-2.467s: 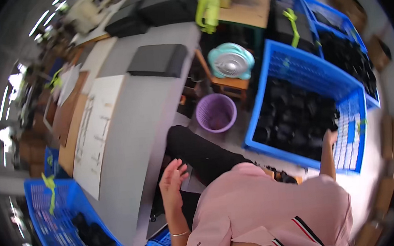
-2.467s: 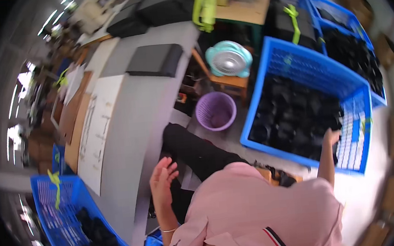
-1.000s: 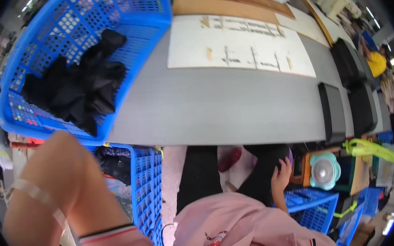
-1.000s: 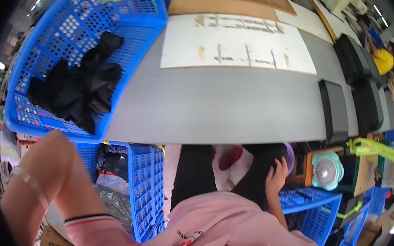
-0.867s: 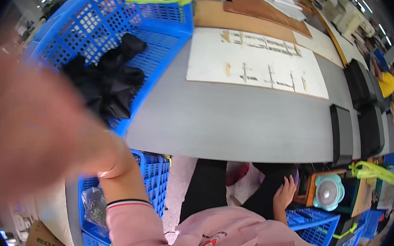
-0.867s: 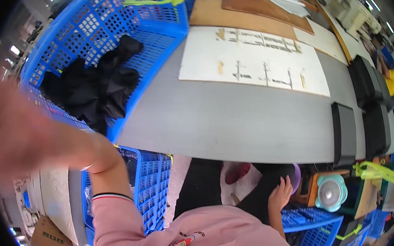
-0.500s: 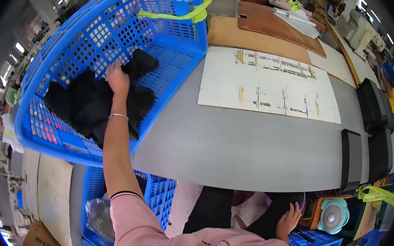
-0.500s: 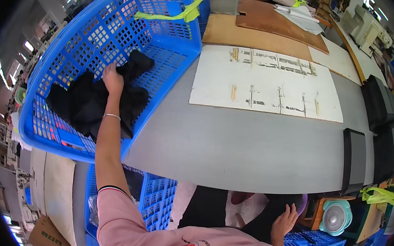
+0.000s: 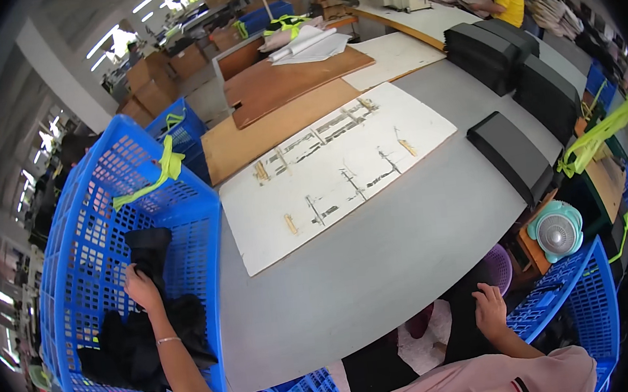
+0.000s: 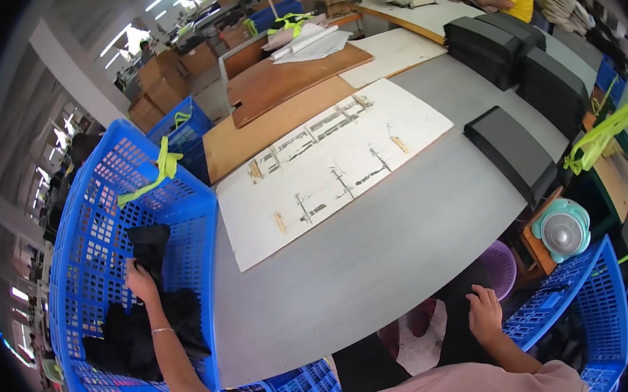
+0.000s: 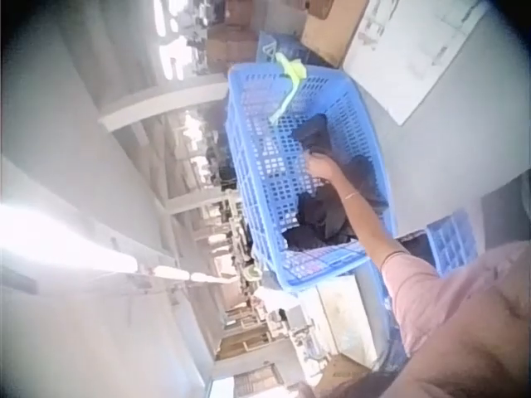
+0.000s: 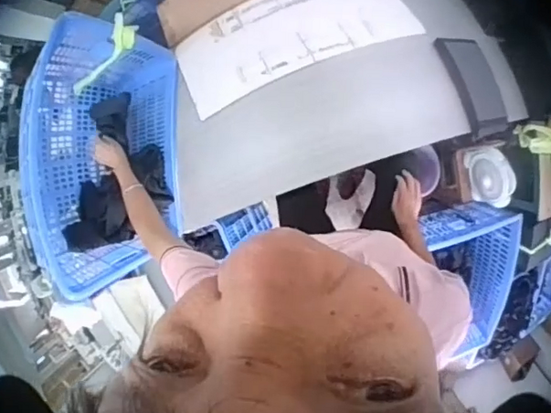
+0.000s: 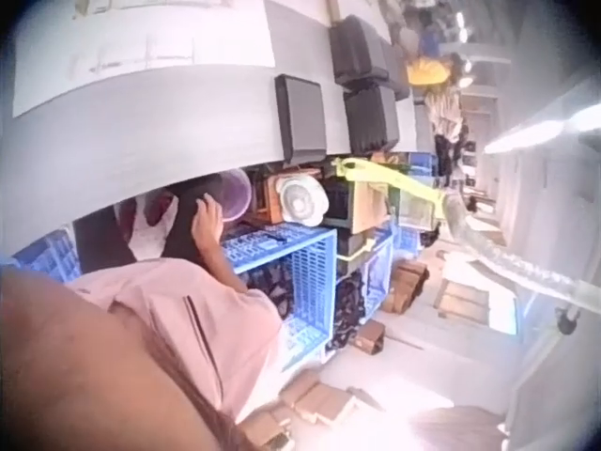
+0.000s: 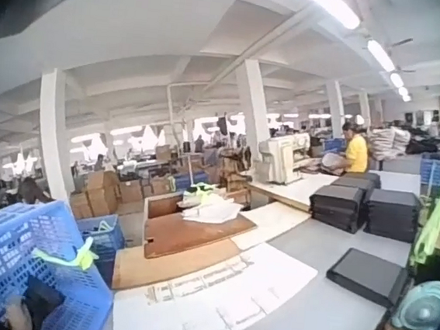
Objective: Inspecting, flipping, and organizing black fabric components at a factory workbench.
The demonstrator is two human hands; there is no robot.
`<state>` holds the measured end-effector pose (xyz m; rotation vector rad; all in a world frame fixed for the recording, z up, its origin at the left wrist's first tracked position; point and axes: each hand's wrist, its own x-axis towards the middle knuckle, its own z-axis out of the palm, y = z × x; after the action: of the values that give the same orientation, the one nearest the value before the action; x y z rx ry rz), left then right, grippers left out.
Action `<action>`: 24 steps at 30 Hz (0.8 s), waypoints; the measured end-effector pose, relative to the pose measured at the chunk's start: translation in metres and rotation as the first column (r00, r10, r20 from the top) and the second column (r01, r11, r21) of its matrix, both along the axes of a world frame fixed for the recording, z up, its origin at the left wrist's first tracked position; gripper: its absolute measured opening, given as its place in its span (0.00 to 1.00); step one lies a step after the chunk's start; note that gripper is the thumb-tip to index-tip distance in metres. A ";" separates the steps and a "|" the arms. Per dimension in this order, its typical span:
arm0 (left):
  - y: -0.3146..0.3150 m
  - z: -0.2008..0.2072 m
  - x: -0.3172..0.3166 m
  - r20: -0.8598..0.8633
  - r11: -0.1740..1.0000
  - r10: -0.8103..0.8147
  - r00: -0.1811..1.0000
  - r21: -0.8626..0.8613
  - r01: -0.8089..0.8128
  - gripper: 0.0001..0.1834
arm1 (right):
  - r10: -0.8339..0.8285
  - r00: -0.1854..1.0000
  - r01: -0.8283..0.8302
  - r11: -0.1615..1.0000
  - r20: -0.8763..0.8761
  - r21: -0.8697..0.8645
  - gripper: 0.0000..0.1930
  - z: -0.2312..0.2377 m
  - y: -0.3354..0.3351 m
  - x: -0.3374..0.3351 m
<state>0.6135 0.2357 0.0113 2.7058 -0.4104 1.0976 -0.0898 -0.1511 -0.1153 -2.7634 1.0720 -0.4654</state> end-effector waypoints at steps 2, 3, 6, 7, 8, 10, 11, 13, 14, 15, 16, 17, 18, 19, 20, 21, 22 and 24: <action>-0.025 0.022 -0.033 0.017 0.993 -0.111 0.994 -0.047 0.112 0.11 | 0.057 0.989 -0.077 0.986 0.140 0.145 0.13 0.017 0.002 0.010; -0.038 0.033 -0.052 0.134 0.957 -0.264 0.955 -0.089 0.277 0.10 | 0.068 0.987 -0.088 0.986 0.144 0.140 0.13 0.028 0.005 0.017; -0.082 0.052 -0.130 0.064 0.858 -0.477 0.877 -0.183 0.480 0.08 | 0.376 0.859 -0.397 0.918 0.348 -0.013 0.13 0.064 0.023 0.048; -0.099 0.052 -0.163 0.075 0.837 -0.515 0.854 -0.169 0.520 0.08 | 0.428 0.825 -0.451 0.892 0.369 -0.027 0.14 0.077 0.031 0.060; -0.115 0.051 -0.197 0.016 0.832 -0.536 0.844 -0.157 0.532 0.08 | 0.488 0.744 -0.508 0.857 0.456 -0.088 0.14 0.090 0.039 0.073; -0.147 0.042 -0.272 -0.058 0.759 -0.638 0.768 -0.216 0.615 0.10 | 0.588 0.601 -0.592 0.783 0.541 -0.191 0.15 0.114 0.055 0.100; -0.163 0.035 -0.309 -0.092 0.705 -0.698 0.710 -0.262 0.659 0.11 | 0.634 0.525 -0.621 0.741 0.567 -0.253 0.15 0.122 0.062 0.112; -0.189 0.024 -0.374 -0.189 0.577 -0.813 0.551 -0.384 0.720 0.13 | 0.722 0.420 -0.670 0.656 0.550 -0.349 0.15 0.131 0.070 0.129; -0.197 0.020 -0.402 -0.266 0.525 -0.850 0.455 -0.496 0.692 0.13 | 0.753 0.446 -0.652 0.644 0.484 -0.400 0.15 0.132 0.072 0.133; -0.206 0.016 -0.425 -0.208 0.441 -0.895 0.395 -0.545 0.713 0.14 | 0.765 0.517 -0.675 0.641 0.386 -0.366 0.15 0.131 0.072 0.134; -0.211 0.015 -0.442 -0.216 0.445 -0.892 0.396 -0.569 0.692 0.14 | 0.726 0.565 -0.691 0.676 0.391 -0.256 0.14 0.127 0.071 0.133; -0.214 0.016 -0.455 -0.249 0.468 -0.881 0.403 -0.594 0.655 0.14 | 0.720 0.550 -0.671 0.683 0.422 -0.290 0.14 0.122 0.070 0.129; -0.214 0.017 -0.465 -0.227 0.449 -0.890 0.396 -0.592 0.669 0.14 | 0.651 0.633 -0.630 0.748 0.419 -0.209 0.12 0.116 0.068 0.124; -0.215 0.018 -0.474 -0.254 0.435 -0.897 0.361 -0.643 0.630 0.14 | 0.569 0.705 -0.570 0.810 0.423 -0.140 0.10 0.109 0.065 0.117; -0.217 0.019 -0.485 -0.286 0.434 -0.898 0.335 -0.705 0.561 0.13 | 0.525 0.775 -0.547 0.836 0.352 -0.045 0.07 0.102 0.062 0.111; -0.220 0.019 -0.495 -0.291 0.428 -0.902 0.319 -0.697 0.575 0.13 | 0.548 0.770 -0.570 0.821 0.326 -0.032 0.07 0.096 0.059 0.107; -0.225 0.018 -0.507 -0.265 0.408 -0.912 0.313 -0.654 0.637 0.13 | 0.544 0.819 -0.552 0.834 0.183 -0.008 0.07 0.090 0.055 0.104; -0.230 0.018 -0.530 -0.347 0.450 -0.892 0.290 -0.619 0.644 0.11 | 0.498 0.863 -0.504 0.839 0.083 0.203 0.06 0.081 0.045 0.092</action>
<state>0.0837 0.0059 0.0294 1.8445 -1.1170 -0.0981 0.0026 -0.1064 -0.0343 -2.6766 0.3263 -0.2868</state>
